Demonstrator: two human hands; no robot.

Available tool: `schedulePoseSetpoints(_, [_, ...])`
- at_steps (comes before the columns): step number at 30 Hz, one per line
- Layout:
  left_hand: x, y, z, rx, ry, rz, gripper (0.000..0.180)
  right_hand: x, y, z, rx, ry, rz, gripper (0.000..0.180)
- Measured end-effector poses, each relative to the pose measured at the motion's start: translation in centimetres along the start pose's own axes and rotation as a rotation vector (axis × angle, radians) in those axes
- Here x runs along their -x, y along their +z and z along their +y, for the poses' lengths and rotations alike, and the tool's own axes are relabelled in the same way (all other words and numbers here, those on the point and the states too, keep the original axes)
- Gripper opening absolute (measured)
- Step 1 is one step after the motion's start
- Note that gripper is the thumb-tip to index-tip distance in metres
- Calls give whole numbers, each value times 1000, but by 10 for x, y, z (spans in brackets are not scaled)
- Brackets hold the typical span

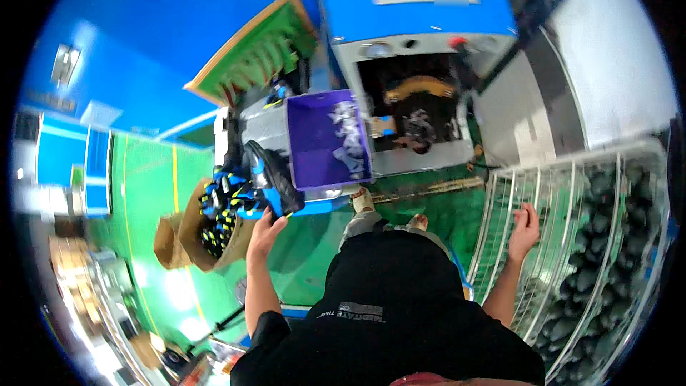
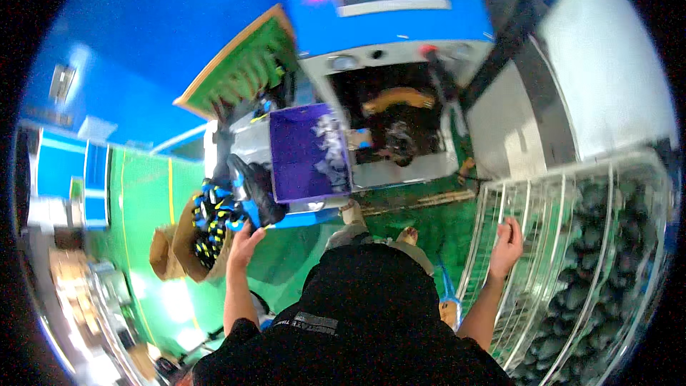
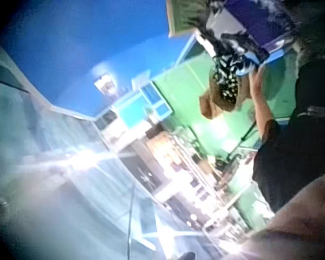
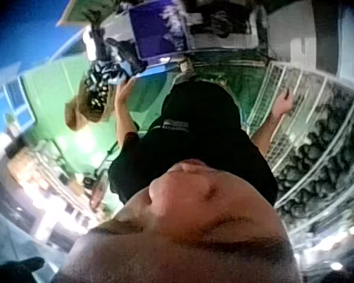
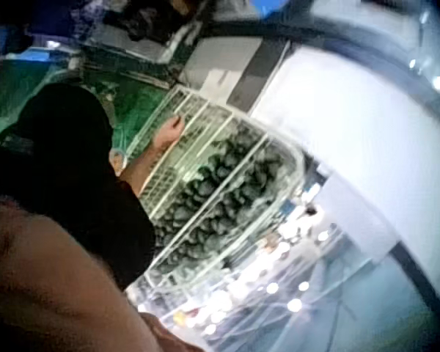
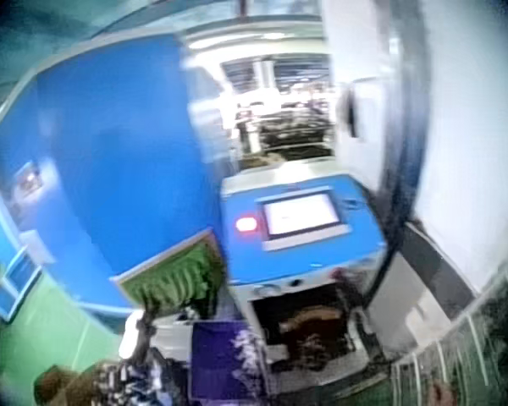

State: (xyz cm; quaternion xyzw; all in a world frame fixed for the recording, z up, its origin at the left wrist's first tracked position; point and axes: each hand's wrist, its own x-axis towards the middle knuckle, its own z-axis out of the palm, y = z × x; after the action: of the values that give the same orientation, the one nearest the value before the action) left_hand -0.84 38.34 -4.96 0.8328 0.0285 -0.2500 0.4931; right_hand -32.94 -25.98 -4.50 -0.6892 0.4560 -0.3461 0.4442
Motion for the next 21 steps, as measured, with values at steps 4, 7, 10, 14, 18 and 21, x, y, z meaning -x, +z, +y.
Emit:
schedulePoseSetpoints(4, [-20,26,-33,-429,13,84,62,-53,99,-64,187,-147,-373,30])
schedulePoseSetpoints(7, [-32,44,-17,-434,110,121,51,-41,156,-108,251,-163,-482,29])
schedulePoseSetpoints(10, [-45,41,-50,-634,248,288,31,-26,191,-100,376,-283,-642,29])
schedulePoseSetpoints(14, [-59,25,-46,-712,185,307,26,5,207,-113,513,-267,-857,29])
schedulePoseSetpoints(18, [-83,21,-23,-838,106,95,35,13,213,-106,503,-182,-874,30])
schedulePoseSetpoints(21, [-107,21,-52,-899,112,-60,40,10,226,-115,523,-170,-954,31])
